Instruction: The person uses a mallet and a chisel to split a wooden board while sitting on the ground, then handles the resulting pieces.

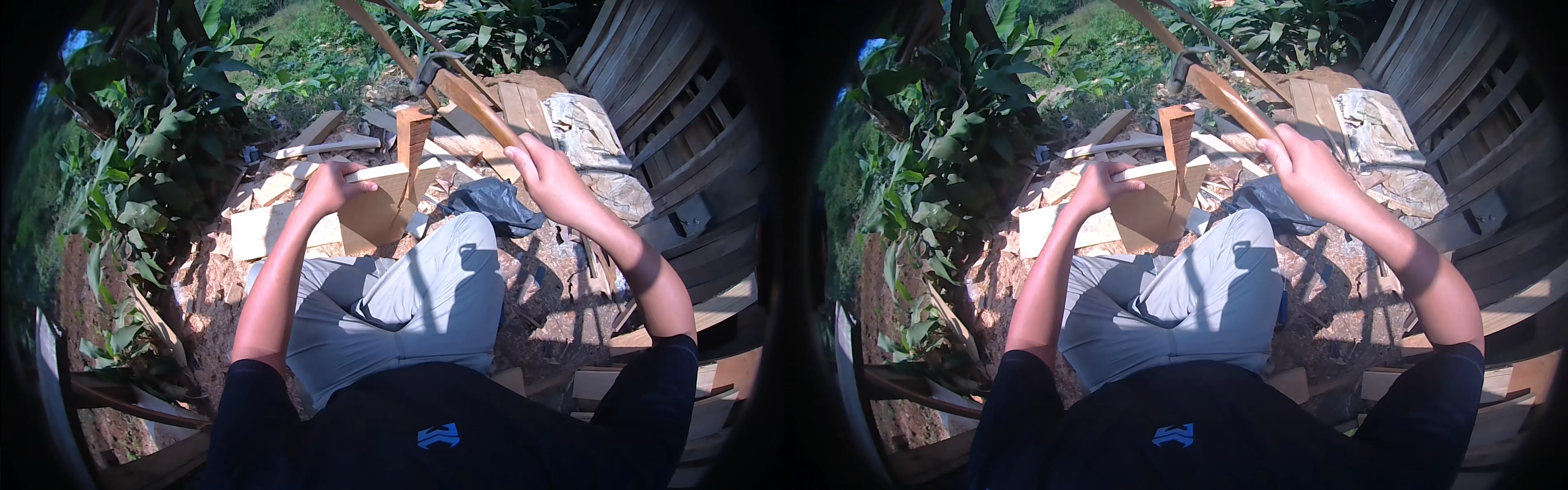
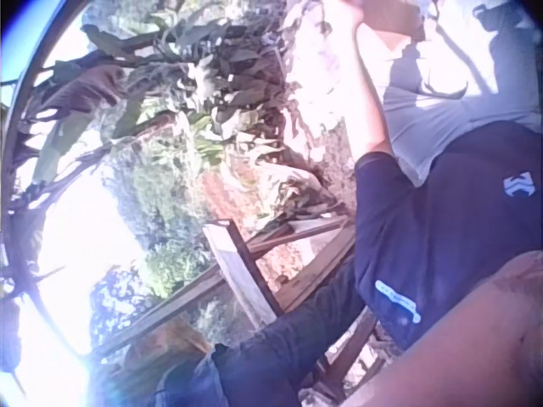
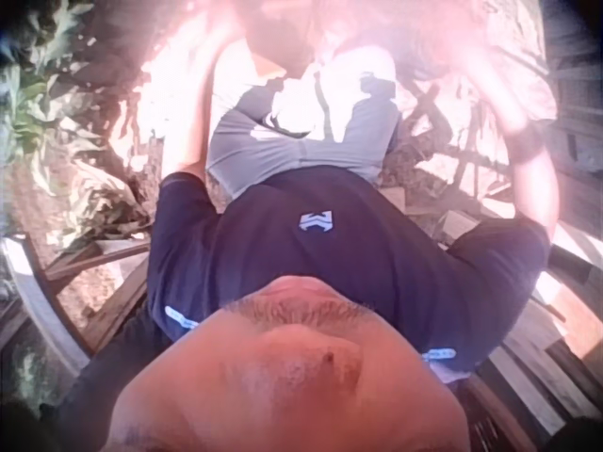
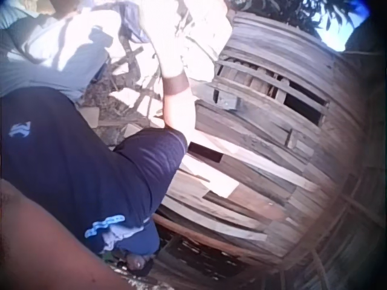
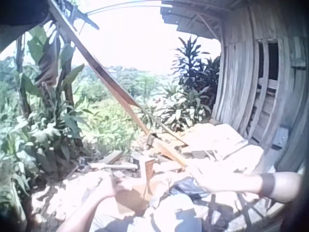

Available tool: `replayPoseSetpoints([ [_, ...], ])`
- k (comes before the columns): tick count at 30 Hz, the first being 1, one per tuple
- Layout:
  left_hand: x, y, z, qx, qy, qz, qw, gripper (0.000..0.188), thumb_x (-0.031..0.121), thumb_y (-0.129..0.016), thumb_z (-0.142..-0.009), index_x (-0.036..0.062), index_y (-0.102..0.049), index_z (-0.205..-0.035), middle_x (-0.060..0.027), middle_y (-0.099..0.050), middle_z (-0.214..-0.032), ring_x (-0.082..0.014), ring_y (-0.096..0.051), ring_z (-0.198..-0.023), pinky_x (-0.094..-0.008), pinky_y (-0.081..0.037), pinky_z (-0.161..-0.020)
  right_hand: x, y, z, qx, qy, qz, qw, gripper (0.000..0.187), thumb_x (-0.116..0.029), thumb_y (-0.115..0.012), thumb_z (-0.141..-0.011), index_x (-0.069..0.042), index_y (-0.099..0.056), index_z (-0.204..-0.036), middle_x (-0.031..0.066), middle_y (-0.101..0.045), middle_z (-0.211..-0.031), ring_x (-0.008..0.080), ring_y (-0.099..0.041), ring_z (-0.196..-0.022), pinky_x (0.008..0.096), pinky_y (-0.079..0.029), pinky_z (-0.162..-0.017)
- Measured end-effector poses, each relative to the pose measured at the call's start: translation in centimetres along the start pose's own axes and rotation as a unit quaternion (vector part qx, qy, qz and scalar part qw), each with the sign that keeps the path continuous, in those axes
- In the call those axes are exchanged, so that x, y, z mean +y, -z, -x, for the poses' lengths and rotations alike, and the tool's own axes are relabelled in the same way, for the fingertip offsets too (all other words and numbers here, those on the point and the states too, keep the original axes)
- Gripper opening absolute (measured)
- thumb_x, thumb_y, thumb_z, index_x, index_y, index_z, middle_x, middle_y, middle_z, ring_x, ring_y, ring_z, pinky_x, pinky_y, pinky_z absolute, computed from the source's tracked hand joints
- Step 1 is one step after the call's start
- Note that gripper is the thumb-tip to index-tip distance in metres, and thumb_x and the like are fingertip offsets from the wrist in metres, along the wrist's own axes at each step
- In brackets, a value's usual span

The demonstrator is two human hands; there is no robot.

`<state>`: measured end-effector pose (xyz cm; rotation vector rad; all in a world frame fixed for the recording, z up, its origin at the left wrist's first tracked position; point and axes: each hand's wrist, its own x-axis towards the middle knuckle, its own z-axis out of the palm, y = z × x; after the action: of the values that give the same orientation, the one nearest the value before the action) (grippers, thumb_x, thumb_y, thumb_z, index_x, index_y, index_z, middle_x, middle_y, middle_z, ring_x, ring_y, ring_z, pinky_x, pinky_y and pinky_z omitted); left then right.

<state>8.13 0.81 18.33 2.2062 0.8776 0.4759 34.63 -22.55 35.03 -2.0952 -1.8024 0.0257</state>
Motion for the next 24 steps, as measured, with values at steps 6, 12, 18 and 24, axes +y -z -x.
replayPoseSetpoints([
  [6,1.0,0.1,0.6,0.009,0.023,0.011,1.0,0.052,0.037,-0.089,-0.074,0.0027,-0.076,-0.111,-0.0155,-0.076,-0.089,-0.0197,-0.072,-0.081,-0.0356,-0.054,-0.076,-0.4,4.0,-2.7,0.181,-0.052,-0.18,0.966,0.041,-0.039,-0.042,-0.11,-0.002,-0.056,-0.099,0.0016,-0.051,-0.063,0.0121,-0.049,-0.053,0.0326,-0.043,-0.052],
  [12,0.4,-0.1,0.7,-0.003,0.006,-0.028,1.0,0.046,0.037,-0.088,-0.076,0.0013,-0.076,-0.103,-0.0129,-0.075,-0.084,-0.0187,-0.071,-0.077,-0.035,-0.054,-0.073,-0.3,0.9,-0.7,-0.019,-0.034,-0.044,0.998,0.044,-0.038,-0.048,-0.107,0.002,-0.061,-0.094,0.0172,-0.063,-0.073,0.0295,-0.064,-0.07,0.0427,-0.048,-0.068],
  [18,-0.4,-0.2,0.0,-0.006,0.032,-0.005,0.999,0.046,0.042,-0.087,-0.076,0.0052,-0.076,-0.101,-0.0124,-0.075,-0.082,-0.0207,-0.071,-0.075,-0.0359,-0.053,-0.072,-0.6,-1.0,-0.1,0.041,-0.098,-0.052,0.993,0.037,-0.035,-0.048,-0.107,0.001,-0.059,-0.106,0.0227,-0.067,-0.082,0.0416,-0.067,-0.078,0.0487,-0.049,-0.067],
  [24,-1.4,-0.8,0.2,0.022,0.011,0.003,1.0,0.051,0.047,-0.086,-0.075,0.0067,-0.076,-0.104,-0.014,-0.073,-0.081,-0.0226,-0.07,-0.074,-0.0378,-0.053,-0.073,3.1,-6.8,1.5,0.012,-0.096,-0.097,0.991,0.034,-0.034,-0.053,-0.106,-0.001,-0.062,-0.101,0.0128,-0.058,-0.067,0.0248,-0.059,-0.059,0.0385,-0.045,-0.058],
])
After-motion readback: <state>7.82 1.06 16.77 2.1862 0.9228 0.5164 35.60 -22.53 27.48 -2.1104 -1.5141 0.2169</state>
